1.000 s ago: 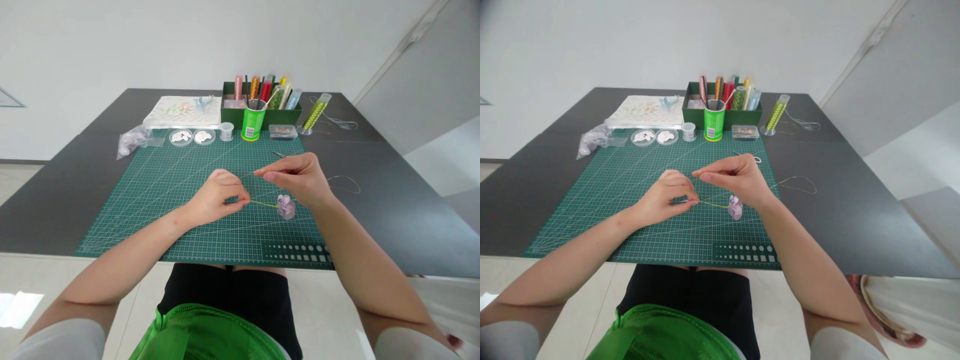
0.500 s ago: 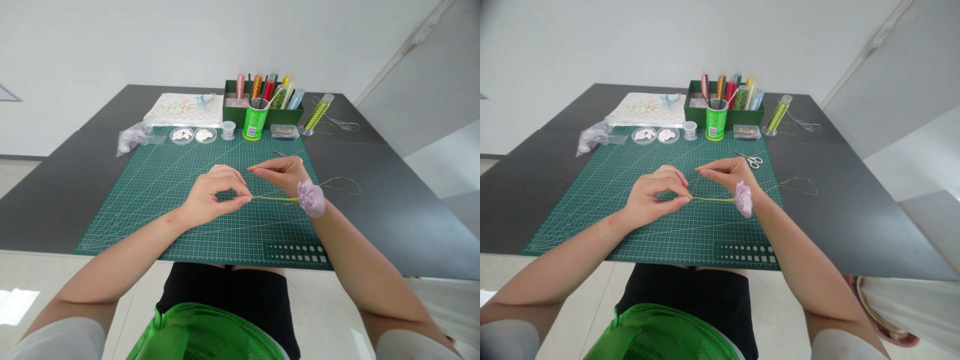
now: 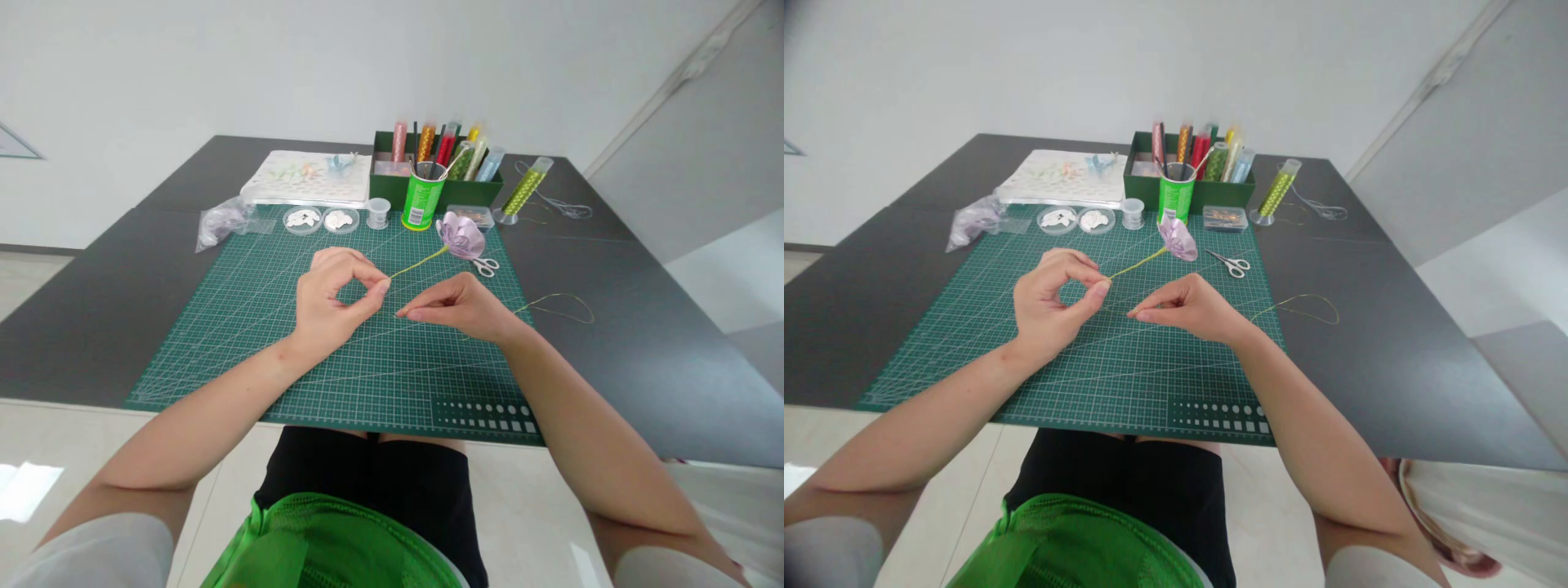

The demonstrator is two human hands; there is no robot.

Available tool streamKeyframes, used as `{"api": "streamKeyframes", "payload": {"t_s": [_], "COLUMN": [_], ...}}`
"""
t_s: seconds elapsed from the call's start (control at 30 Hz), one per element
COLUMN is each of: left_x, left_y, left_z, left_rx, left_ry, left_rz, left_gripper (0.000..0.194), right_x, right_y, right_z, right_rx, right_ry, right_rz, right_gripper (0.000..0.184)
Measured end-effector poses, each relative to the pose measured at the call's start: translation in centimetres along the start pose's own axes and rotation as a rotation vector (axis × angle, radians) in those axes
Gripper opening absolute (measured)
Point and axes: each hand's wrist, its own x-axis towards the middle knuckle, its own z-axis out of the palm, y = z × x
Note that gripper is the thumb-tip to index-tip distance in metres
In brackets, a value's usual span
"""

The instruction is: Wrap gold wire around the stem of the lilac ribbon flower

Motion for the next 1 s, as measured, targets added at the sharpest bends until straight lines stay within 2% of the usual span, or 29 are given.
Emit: {"api": "streamKeyframes", "payload": {"t_s": [0.13,0.3,0.5,0.63,0.73,0.83,0.93,1.0], "left_x": [0.0,-0.2,-0.5,-0.4,-0.2,0.1,0.3,0.3], "left_y": [-0.5,-1.2,-1.5,-1.3,-1.0,-1.0,-1.1,-1.2], "left_z": [0.1,0.5,0.9,1.0,0.9,0.8,0.7,0.8], "left_rx": [0.112,0.278,0.265,0.234,0.109,-0.072,-0.256,-0.353], "left_ry": [0.014,-0.042,-0.066,-0.052,-0.055,-0.081,-0.076,-0.061], "left_rz": [0.092,0.100,0.095,0.065,-0.048,-0.250,-0.415,-0.481], "left_gripper": [0.017,0.016,0.011,0.011,0.010,0.011,0.013,0.014], "right_x": [-0.2,-0.4,-0.5,-0.5,-0.4,0.0,0.6,0.9], "right_y": [-0.5,-0.7,-0.7,-0.7,-0.7,-0.4,0.2,0.7], "right_z": [0.2,0.3,0.4,0.5,0.6,0.9,1.3,1.6], "right_rx": [-0.002,0.003,-0.016,-0.018,-0.014,-0.025,0.035,0.170], "right_ry": [-0.093,-0.104,-0.065,-0.084,-0.121,-0.131,-0.045,0.017], "right_rz": [-0.032,-0.054,-0.108,-0.087,-0.057,0.000,0.086,0.164], "right_gripper": [0.032,0.033,0.036,0.037,0.037,0.039,0.040,0.042]}}
